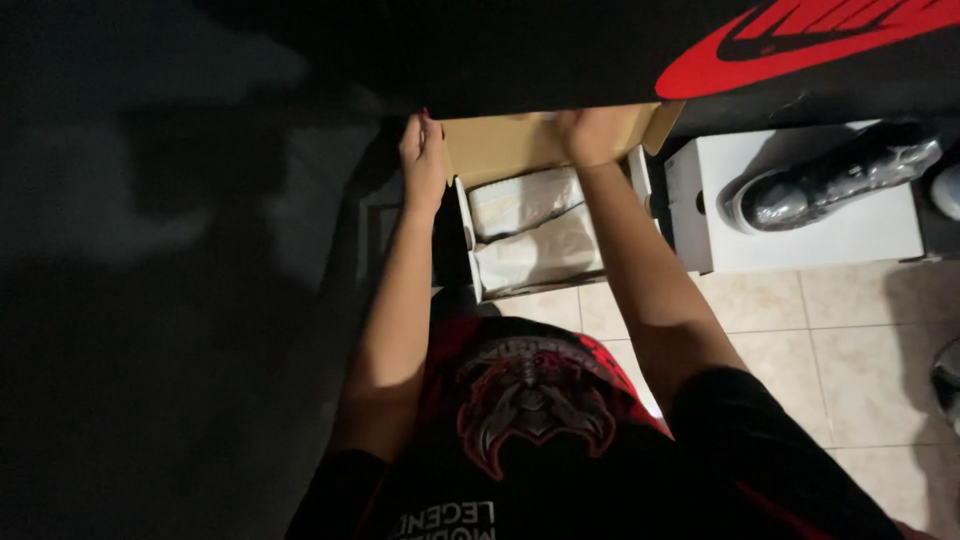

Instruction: Cleaning shoes and shoe boxes with a pink cloth in a storage area.

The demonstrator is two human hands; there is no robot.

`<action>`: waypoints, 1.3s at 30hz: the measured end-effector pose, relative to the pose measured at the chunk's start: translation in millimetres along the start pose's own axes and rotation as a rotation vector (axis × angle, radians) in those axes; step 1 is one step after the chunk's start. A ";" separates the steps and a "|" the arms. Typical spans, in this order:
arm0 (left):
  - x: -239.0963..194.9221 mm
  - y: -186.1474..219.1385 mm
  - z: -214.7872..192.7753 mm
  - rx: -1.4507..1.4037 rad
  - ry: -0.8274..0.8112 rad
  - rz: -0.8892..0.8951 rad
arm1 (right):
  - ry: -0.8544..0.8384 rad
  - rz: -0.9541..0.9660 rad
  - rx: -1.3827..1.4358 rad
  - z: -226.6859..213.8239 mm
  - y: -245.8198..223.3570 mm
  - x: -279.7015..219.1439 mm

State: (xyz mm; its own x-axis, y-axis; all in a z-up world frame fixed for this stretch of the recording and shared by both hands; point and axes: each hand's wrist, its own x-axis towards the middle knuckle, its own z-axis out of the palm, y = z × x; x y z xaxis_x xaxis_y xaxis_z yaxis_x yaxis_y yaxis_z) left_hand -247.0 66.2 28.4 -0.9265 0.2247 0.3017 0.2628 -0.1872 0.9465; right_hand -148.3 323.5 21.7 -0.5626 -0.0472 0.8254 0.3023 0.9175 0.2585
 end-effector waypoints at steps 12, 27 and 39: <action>10.3 -4.8 -16.7 -0.022 -0.022 -0.076 | 0.203 -0.248 0.411 -26.8 -64.8 21.6; 9.0 23.4 -6.2 0.132 0.137 -0.024 | -0.040 -0.222 0.456 -133.7 -54.9 38.8; 0.4 42.8 -7.6 0.126 0.090 0.009 | -0.211 0.099 0.460 -91.1 -4.3 -26.7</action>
State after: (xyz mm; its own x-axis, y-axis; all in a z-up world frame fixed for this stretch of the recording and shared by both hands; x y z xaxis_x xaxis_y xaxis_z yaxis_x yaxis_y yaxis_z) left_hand -238.1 50.9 68.2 -0.9429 0.1355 0.3044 0.2979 -0.0665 0.9523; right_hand -64.5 284.8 44.3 -0.7060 0.0858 0.7030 0.0188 0.9946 -0.1025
